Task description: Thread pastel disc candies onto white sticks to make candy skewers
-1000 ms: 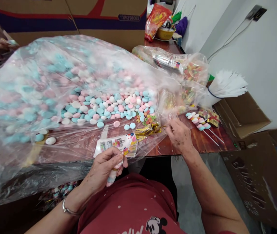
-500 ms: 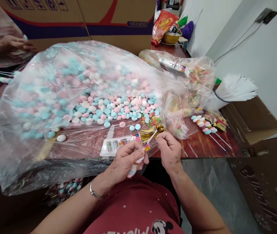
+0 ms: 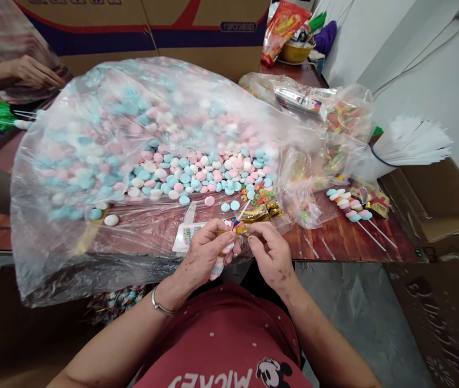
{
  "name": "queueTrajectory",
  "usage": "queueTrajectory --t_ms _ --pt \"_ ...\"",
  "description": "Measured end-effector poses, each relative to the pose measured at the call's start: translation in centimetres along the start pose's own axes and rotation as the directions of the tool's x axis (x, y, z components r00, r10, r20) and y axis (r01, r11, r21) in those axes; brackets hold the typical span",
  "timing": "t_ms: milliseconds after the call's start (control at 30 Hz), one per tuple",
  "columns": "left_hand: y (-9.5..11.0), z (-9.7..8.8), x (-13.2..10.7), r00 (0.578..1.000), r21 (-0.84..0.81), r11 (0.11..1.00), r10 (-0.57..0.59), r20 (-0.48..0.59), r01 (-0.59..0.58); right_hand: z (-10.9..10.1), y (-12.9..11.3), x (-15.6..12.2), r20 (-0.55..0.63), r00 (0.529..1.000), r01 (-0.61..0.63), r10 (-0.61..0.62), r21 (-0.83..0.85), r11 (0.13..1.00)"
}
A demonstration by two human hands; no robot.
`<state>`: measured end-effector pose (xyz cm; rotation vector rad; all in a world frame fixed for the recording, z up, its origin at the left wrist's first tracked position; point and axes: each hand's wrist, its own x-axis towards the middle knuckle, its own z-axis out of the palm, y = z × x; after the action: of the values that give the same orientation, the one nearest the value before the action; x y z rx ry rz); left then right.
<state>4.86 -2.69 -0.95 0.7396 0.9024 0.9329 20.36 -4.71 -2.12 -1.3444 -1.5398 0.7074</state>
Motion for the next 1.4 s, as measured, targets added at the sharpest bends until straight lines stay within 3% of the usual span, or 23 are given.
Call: queueTrajectory --t_ms 167,300,433,533,600,667,733,867,933,1000,1033,1100,1167,1200,1233,1267,1333,1400 --pt "0.3 0.2 0.4 0.997 0.048 0.999 -0.02 -0.072 0.023 0.6 -0.1 -0.3 0.057 0.971 0.24 -0.233 -0.263 0.934" --pt "0.3 0.3 1.0 0.995 0.039 0.997 -0.07 -0.073 0.072 0.8 -0.1 0.1 0.088 0.902 0.399 -0.422 -0.544 0.739" --pt "0.5 0.8 1.4 0.987 0.074 0.985 -0.149 -0.065 0.153 -0.3 0.3 1.3 0.278 0.758 0.611 -0.59 -0.621 0.491" --pt "0.9 1.0 1.8 0.977 0.143 0.967 -0.213 -0.004 0.212 -1.8 0.6 2.5 0.463 0.637 0.759 -0.616 -0.514 0.399" --pt "1.4 0.8 2.3 0.965 0.207 0.953 -0.245 0.097 0.221 -2.7 0.6 3.3 0.547 0.538 0.839 -0.642 -0.417 0.349" --pt "1.9 0.2 2.7 0.924 0.294 0.926 -0.308 0.227 0.236 -3.4 0.5 3.9 0.582 0.456 0.89 -0.674 -0.315 0.33" --pt "2.1 -0.5 3.0 0.843 0.392 0.882 -0.407 0.351 0.263 -3.8 0.3 4.1 0.607 0.399 0.915 -0.687 -0.213 0.343" --pt "1.7 -1.6 3.4 0.671 0.515 0.803 -0.56 0.486 0.298 -3.8 -0.1 3.6 0.67 0.353 0.905 -0.653 -0.066 0.421" --pt "1.6 -1.8 3.4 0.622 0.531 0.781 -0.602 0.501 0.328 -3.6 -0.4 3.2 0.695 0.35 0.891 -0.628 -0.04 0.452" --pt "1.8 -1.7 3.2 0.614 0.55 0.766 -0.618 0.49 0.332 -3.5 -0.9 2.8 0.722 0.356 0.888 -0.593 -0.066 0.455" --pt "1.9 -1.6 3.1 0.629 0.573 0.761 -0.612 0.479 0.305 -3.4 -1.1 2.5 0.727 0.372 0.89 -0.577 -0.104 0.444" --pt "1.9 -1.1 2.8 0.748 0.657 0.745 -0.501 0.435 0.116 -3.1 -1.3 2.0 0.693 0.442 0.886 -0.569 -0.238 0.399" --pt "1.7 -0.4 2.4 0.887 0.738 0.664 -0.262 0.379 -0.12 -2.6 -1.2 1.6 0.603 0.553 0.833 -0.575 -0.425 0.355" --pt "1.4 0.1 2.2 0.93 0.778 0.586 -0.107 0.351 -0.226 -2.2 -0.9 1.5 0.546 0.61 0.785 -0.574 -0.514 0.346" --pt "1.1 0.6 2.0 0.947 0.814 0.507 0.017 0.321 -0.285 -1.9 -0.5 1.6 0.488 0.667 0.728 -0.562 -0.588 0.354" --pt "0.8 1.1 1.9 0.94 0.859 0.382 0.151 0.306 -0.341 -1.5 0.0 1.8 0.427 0.723 0.666 -0.543 -0.64 0.383" --pt "0.4 1.9 1.6 0.882 0.912 0.136 0.343 0.324 -0.387 -1.0 1.1 2.5 0.289 0.818 0.544 -0.496 -0.667 0.508" --pt "0.2 2.4 1.2 0.786 0.895 0.011 0.482 0.387 -0.446 -0.9 1.7 3.6 0.143 0.898 0.415 -0.416 -0.589 0.693"
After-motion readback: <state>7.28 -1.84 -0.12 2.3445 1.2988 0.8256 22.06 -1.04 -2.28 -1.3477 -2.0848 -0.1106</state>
